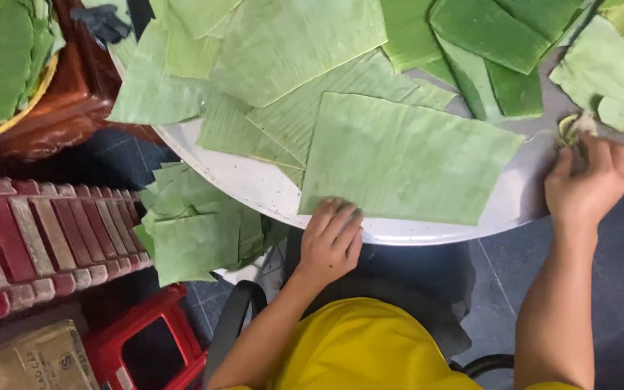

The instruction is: Wiping and cleaning banana leaves with a cloth on a table.

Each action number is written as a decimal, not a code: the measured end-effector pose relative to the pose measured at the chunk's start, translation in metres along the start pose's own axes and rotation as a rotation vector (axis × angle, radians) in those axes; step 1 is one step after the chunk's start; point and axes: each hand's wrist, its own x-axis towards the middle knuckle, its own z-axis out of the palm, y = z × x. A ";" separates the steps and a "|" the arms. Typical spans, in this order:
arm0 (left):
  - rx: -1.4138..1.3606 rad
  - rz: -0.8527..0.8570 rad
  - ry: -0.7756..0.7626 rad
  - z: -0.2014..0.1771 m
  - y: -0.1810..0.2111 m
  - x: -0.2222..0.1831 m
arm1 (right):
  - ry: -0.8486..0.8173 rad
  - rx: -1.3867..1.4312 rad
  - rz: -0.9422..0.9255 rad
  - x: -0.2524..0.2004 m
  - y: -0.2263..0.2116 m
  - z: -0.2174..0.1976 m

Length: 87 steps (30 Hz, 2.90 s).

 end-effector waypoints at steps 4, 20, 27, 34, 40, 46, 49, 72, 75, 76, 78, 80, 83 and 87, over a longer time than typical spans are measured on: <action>0.107 -0.006 -0.009 0.004 -0.004 0.001 | 0.045 0.163 0.036 0.005 -0.033 -0.025; 0.212 0.033 0.275 0.027 -0.014 -0.001 | -0.276 0.783 -0.490 0.090 -0.224 0.084; 0.245 -0.031 0.300 0.032 -0.015 -0.016 | -0.182 0.648 -0.497 0.078 -0.258 0.044; 0.223 0.013 0.300 0.028 -0.016 -0.024 | -0.215 0.600 -0.352 0.099 -0.224 0.082; 0.253 -0.023 0.270 0.030 -0.021 -0.052 | -0.301 0.899 -0.544 0.069 -0.294 0.036; 0.253 -0.010 0.166 0.013 -0.015 -0.039 | -0.262 0.853 -0.439 0.119 -0.273 0.080; 0.200 -0.004 0.095 0.004 -0.010 -0.026 | -0.166 0.735 -0.320 0.124 -0.276 0.067; 0.145 0.023 -0.286 0.026 0.022 0.040 | -0.237 0.772 0.000 -0.017 -0.140 -0.045; 0.149 0.086 -0.321 0.025 0.014 0.043 | -0.119 0.263 0.132 -0.028 -0.085 -0.035; 0.137 0.177 -0.348 0.025 0.012 0.046 | -0.079 0.340 0.191 -0.024 -0.078 -0.035; 0.139 0.264 -0.362 0.021 0.012 0.052 | -0.032 0.425 0.233 -0.014 -0.077 -0.037; 0.019 0.261 -0.174 0.012 0.014 0.060 | 0.084 0.476 0.271 0.002 -0.090 -0.038; 0.155 -0.130 0.130 -0.040 -0.005 0.041 | 0.087 0.444 0.179 0.004 -0.098 -0.022; 0.262 -0.383 0.163 -0.185 -0.038 0.045 | 0.011 0.410 0.095 0.000 -0.098 -0.016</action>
